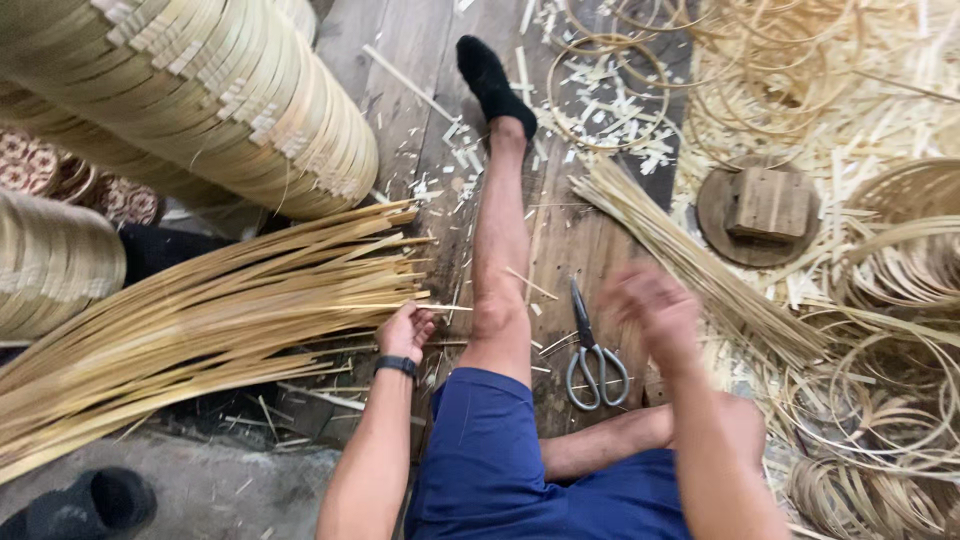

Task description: The person sits on the floor and repeatedly bends long bamboo strips into circular rings. They use shears to trim the ends of the strips and join them to form complete loops, which are then placed on the floor.

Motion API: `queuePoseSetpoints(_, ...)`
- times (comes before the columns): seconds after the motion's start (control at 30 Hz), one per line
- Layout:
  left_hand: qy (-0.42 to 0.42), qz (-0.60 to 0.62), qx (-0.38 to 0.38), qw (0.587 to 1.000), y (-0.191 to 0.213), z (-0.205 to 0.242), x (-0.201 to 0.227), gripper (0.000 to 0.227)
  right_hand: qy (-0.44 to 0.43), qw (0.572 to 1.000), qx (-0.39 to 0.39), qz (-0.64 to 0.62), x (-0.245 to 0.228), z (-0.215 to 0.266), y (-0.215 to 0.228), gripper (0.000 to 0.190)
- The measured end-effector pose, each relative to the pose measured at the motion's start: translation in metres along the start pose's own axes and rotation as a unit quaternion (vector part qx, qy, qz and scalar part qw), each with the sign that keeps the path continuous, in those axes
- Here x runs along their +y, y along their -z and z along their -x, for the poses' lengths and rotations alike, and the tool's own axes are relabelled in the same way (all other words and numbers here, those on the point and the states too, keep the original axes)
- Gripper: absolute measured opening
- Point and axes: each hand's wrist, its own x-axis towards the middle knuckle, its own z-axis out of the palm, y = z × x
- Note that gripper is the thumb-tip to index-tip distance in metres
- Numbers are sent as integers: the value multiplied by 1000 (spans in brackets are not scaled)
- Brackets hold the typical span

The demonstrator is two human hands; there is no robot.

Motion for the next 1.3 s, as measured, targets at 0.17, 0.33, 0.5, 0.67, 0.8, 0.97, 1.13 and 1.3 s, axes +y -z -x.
queuePoseSetpoints(0.17, -39, 65, -197, 978, -22, 74, -5, 20, -56, 980, -158, 106, 39, 50, -65, 46)
queuePoseSetpoints(0.33, 74, 61, -290, 952, -67, 171, -31, 17, -47, 996, -41, -68, 50, 90, -109, 20)
queuePoseSetpoints(0.5, 43, 322, -292, 899, -50, 157, 12, 20, 187, 973, 128, 33, 18, 96, -25, 13)
queuePoseSetpoints(0.67, -186, 425, -150, 873, 26, 116, 91, 22, 169, 912, 362, -91, -46, 101, 95, 27)
queuePoseSetpoints(0.8, -300, 394, -230, 838, 50, 134, 129, 26, 247, 873, 408, -103, -62, 100, 101, 43)
queuePoseSetpoints(0.97, -298, 190, -394, 849, 3, 192, 160, 22, 332, 894, 211, -215, -68, 69, 27, 21)
queuePoseSetpoints(1.13, -129, -46, -480, 866, -53, 238, 177, 28, 357, 933, -40, 32, -87, 67, -50, 23)
queuePoseSetpoints(1.3, -117, -378, -433, 810, -90, 256, 181, 30, 473, 820, -122, 299, -105, 77, -78, 47)
